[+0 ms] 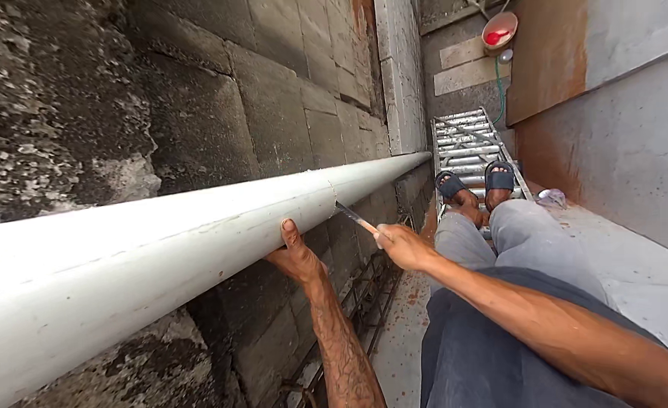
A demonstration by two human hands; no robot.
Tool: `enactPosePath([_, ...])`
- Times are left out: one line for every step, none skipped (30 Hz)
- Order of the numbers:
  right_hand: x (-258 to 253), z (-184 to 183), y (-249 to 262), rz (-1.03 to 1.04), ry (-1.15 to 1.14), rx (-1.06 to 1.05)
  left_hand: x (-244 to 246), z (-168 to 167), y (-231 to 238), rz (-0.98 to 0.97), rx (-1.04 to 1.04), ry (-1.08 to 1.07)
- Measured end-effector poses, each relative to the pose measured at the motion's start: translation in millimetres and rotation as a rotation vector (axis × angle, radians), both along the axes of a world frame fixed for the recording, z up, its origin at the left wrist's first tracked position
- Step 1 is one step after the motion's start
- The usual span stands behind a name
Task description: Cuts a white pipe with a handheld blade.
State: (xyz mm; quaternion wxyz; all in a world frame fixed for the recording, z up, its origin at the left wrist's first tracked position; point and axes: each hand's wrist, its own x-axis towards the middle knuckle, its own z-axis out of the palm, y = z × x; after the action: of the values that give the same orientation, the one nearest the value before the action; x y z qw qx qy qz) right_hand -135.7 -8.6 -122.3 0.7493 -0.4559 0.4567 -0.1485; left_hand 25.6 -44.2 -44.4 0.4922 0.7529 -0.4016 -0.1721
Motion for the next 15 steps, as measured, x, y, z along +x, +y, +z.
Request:
enactPosePath([7.0,-0.7,-15.6,-0.014,-0.003,-0.013,-1.7,-1.1,-2.7,-0.004,0.002,-0.008])
enactPosePath([16.8,-3.1,-23.8,-0.039,-0.016,-0.028,-2.5,0.0,1.3,-0.002,0.011,-0.019])
enactPosePath([24.5,-6.9,-21.2,-0.068,-0.031,-0.054,-0.6,1.8,7.2,0.0,0.015,-0.012])
enactPosePath([24.9,-8.8,-12.6,-0.084,-0.041,-0.076,2.1,2.5,8.0,-0.007,0.015,-0.001])
enactPosePath([18.1,-9.5,-0.7,-0.072,-0.035,-0.081,2.9,1.9,5.9,-0.016,0.007,0.008])
enactPosePath([9.8,-8.8,13.3,-0.036,-0.02,-0.056,2.2,1.6,5.6,-0.017,-0.001,0.012])
enactPosePath([4.3,-7.5,22.2,-0.005,-0.005,-0.018,1.0,1.6,5.2,-0.015,-0.009,0.011])
enactPosePath([1.5,-10.1,20.8,0.021,0.008,0.017,-0.7,0.8,2.2,-0.015,-0.015,0.006])
enactPosePath([1.0,-16.9,15.8,0.029,0.009,0.042,-2.1,1.2,-0.5,-0.018,-0.01,-0.003])
enactPosePath([0.4,-23.7,14.2,0.037,0.007,0.047,-2.5,1.5,0.2,-0.018,0.0,-0.007])
enactPosePath([-0.6,-24.7,18.8,0.032,0.005,0.029,-1.6,2.5,4.2,-0.015,0.006,-0.001])
enactPosePath([-1.2,-17.9,26.2,-0.002,0.002,0.0,0.3,3.7,6.4,-0.019,0.01,0.009])
enactPosePath([-3.4,-9.2,27.5,-0.041,0.015,-0.03,0.2,1.6,3.3,-0.027,0.003,0.021])
enactPosePath([-5.6,-3.2,27.5,-0.058,0.045,-0.053,-0.7,0.3,2.1,-0.032,-0.001,0.027])
enactPosePath([-4.5,1.1,34.7,-0.052,0.073,-0.05,1.4,3.6,7.4,-0.034,0.014,0.017])
